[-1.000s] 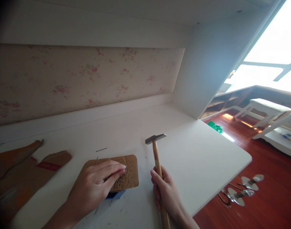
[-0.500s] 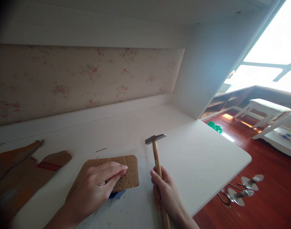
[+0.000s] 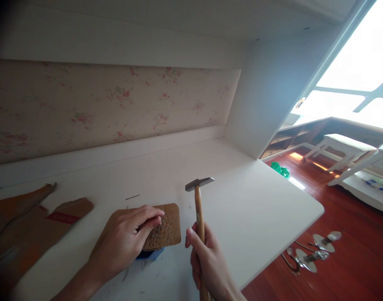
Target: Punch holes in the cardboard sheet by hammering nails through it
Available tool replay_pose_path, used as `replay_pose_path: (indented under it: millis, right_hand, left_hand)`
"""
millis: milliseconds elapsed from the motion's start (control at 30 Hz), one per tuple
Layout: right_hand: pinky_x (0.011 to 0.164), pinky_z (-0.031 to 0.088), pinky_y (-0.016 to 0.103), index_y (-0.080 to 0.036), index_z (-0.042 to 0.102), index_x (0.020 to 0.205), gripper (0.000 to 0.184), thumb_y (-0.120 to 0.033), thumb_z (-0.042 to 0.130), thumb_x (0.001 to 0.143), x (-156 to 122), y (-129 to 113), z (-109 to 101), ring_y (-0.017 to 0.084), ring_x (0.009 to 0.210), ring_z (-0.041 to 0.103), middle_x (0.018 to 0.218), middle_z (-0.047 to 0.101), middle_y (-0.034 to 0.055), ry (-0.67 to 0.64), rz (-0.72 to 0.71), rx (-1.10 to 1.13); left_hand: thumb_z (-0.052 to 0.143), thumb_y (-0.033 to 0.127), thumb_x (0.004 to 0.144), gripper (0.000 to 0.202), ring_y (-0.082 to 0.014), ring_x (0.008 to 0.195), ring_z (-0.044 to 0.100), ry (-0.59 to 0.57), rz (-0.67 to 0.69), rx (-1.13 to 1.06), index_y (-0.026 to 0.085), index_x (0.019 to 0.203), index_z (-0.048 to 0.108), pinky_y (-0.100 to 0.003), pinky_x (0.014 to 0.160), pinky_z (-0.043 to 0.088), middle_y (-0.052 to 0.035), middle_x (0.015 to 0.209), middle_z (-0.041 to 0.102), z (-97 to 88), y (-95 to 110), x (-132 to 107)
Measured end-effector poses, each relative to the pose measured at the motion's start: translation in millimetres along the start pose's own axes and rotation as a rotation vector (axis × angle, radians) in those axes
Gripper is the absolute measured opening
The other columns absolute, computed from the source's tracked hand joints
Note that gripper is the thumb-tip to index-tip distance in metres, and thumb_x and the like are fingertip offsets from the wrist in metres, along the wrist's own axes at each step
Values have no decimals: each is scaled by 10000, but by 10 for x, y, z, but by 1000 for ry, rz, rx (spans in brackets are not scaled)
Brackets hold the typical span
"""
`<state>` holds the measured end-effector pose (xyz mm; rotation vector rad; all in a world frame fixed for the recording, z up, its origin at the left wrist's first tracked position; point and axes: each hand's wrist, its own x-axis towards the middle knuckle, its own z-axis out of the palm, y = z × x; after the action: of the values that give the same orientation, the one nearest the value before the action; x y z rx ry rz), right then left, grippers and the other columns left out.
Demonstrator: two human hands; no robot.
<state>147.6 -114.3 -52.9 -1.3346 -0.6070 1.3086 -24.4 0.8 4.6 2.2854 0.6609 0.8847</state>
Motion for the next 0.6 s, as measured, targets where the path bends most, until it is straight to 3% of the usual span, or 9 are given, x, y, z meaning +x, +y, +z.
replay_pose_path:
  millis: [100,233,600]
  right_hand:
    - [206,269,111,-232,479,846,356,-559,620,862,-30,-52,105,18,234,219,389,401,-152,-25,-5,21]
    - [199,327,114,-244,453,947,396,-517,702,804,-22,-108,219,-4,262,307,674,618,-91,-18,-30,50]
    - [206,314,92,-250,416,951,354,-481,660,836,-26,-120,344,-11,265,319,678,612,-100,-23,-85,-9]
  left_hand:
    - [581,94,917,179,-114,812,689,2,-23,32,234,988,667,-178,762,528,24,915,735,-37,48,27]
    - [587,91,912,172,-100,774,673,-9,-54,50,237,968,660,-160,733,507,42,876,726,-86,92,37]
    - [542,143,952,128,-106,795,641,-39,-94,-5,243,948,622,-196,745,458,50,865,686,-70,14,-43]
